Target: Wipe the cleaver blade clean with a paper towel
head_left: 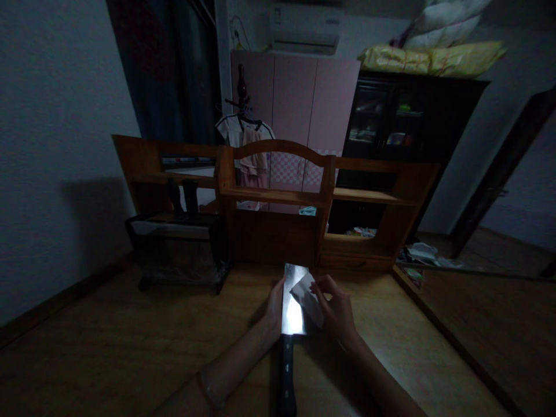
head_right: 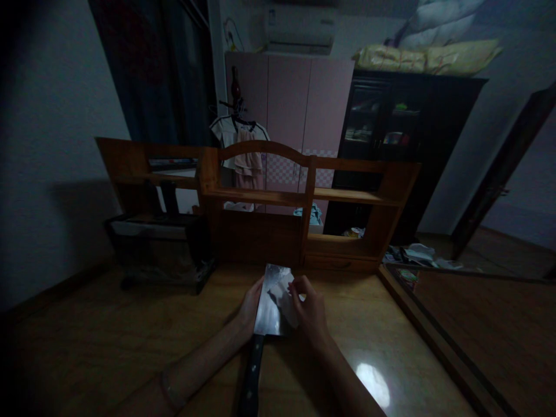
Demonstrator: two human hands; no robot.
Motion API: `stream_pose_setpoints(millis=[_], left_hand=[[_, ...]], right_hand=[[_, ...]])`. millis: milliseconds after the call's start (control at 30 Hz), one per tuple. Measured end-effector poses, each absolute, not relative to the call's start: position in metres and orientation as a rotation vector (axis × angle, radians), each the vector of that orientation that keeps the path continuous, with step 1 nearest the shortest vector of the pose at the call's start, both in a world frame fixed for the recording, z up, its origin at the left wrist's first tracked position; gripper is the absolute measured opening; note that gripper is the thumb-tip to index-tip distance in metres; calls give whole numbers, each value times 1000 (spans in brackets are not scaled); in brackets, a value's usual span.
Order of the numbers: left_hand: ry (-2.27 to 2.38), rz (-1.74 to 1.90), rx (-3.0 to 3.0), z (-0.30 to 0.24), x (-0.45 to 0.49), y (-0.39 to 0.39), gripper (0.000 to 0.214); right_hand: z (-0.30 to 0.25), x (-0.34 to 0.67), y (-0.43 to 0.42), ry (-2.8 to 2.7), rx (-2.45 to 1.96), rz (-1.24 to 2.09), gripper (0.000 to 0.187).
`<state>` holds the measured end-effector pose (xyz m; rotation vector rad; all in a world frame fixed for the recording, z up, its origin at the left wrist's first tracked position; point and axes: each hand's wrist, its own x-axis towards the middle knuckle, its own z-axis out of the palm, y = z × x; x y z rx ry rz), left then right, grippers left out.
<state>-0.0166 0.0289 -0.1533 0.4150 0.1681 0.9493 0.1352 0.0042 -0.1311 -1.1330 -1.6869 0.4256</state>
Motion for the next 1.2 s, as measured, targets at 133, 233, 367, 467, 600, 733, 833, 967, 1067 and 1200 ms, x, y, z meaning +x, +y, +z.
stream_pose_setpoints(millis=[133, 233, 367, 467, 600, 733, 833, 967, 1067, 1200], left_hand=[[165, 948, 384, -152, -16, 29, 41], [182, 957, 381, -150, -16, 27, 41], [201, 975, 379, -149, -17, 25, 40], [204, 975, 382, -151, -17, 27, 40], [199, 967, 393, -153, -17, 29, 44], [188, 966, 394, -153, -17, 30, 43], [177, 960, 400, -153, -17, 28, 43], [187, 966, 398, -152, -17, 27, 45], [206, 962, 382, -151, -16, 28, 44], [234, 971, 373, -151, -16, 28, 40]], right_hand=[[-131, 135, 4, -1685, -1136, 421, 15], [-130, 135, 3, -1687, -1135, 418, 13], [-130, 135, 3, -1695, -1140, 418, 9], [-130, 135, 4, -1692, -1138, 413, 10], [-132, 135, 5, -1685, -1145, 412, 12], [-136, 136, 6, -1678, -1143, 429, 14], [-139, 137, 9, -1672, -1142, 444, 15], [-139, 138, 10, -1675, -1138, 454, 16], [-138, 138, 8, -1676, -1144, 444, 16], [-135, 136, 5, -1672, -1158, 439, 16]])
